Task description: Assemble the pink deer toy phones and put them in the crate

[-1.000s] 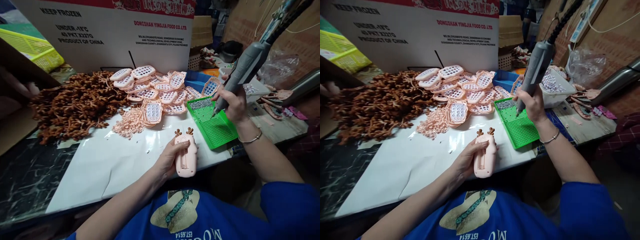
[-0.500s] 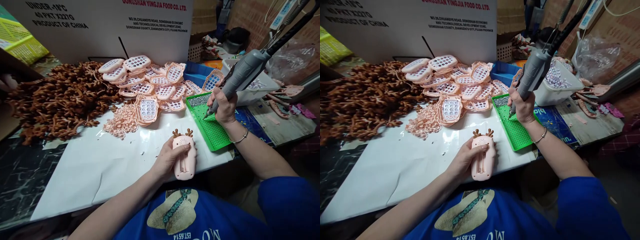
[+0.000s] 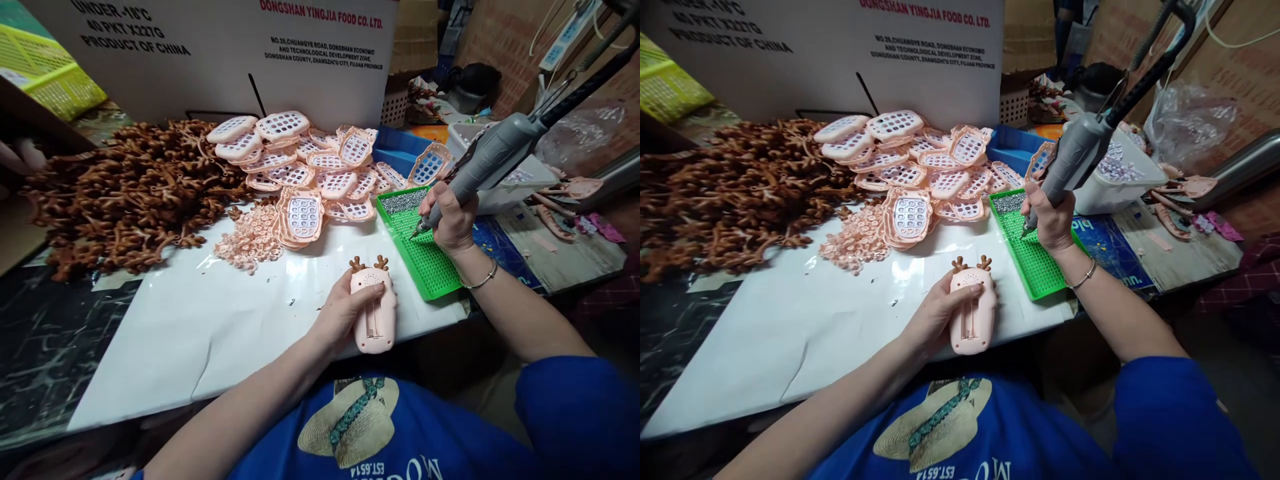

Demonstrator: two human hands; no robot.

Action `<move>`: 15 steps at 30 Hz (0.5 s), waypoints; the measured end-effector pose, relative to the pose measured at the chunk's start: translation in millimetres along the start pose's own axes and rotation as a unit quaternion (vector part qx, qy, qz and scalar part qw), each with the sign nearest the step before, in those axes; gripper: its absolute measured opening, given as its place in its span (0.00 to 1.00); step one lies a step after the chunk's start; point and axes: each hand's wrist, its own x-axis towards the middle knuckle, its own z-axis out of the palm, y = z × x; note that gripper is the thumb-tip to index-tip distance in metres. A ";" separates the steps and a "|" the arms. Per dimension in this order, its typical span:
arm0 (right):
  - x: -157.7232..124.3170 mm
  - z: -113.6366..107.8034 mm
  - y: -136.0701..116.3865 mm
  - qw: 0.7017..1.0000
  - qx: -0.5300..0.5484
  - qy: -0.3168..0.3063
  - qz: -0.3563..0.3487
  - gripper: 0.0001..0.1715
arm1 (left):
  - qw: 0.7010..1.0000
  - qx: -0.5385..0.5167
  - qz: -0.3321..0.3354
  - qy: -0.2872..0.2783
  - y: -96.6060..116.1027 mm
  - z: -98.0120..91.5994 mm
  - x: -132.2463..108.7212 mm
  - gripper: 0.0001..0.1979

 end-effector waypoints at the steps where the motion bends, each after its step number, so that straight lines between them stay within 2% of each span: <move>1: 0.6 -0.2 0.8 1.000 -0.001 -0.001 -0.004 0.21 | 1.000 0.000 -0.001 -0.002 -0.2 -0.3 0.1 0.23; 6: 5.9 3.9 -12.1 1.000 -0.003 -0.002 -0.026 0.22 | 1.000 -0.007 0.009 -0.012 -2.2 -3.2 1.5 0.22; 11: -9.9 21.2 -66.0 0.997 0.052 -0.025 -0.046 0.17 | 0.999 -0.010 0.043 -0.009 -6.6 -3.4 4.3 0.22; 15: -41.2 36.6 -101.9 0.991 0.110 -0.077 -0.005 0.18 | 0.999 -0.014 0.048 -0.009 -10.0 -2.9 5.5 0.23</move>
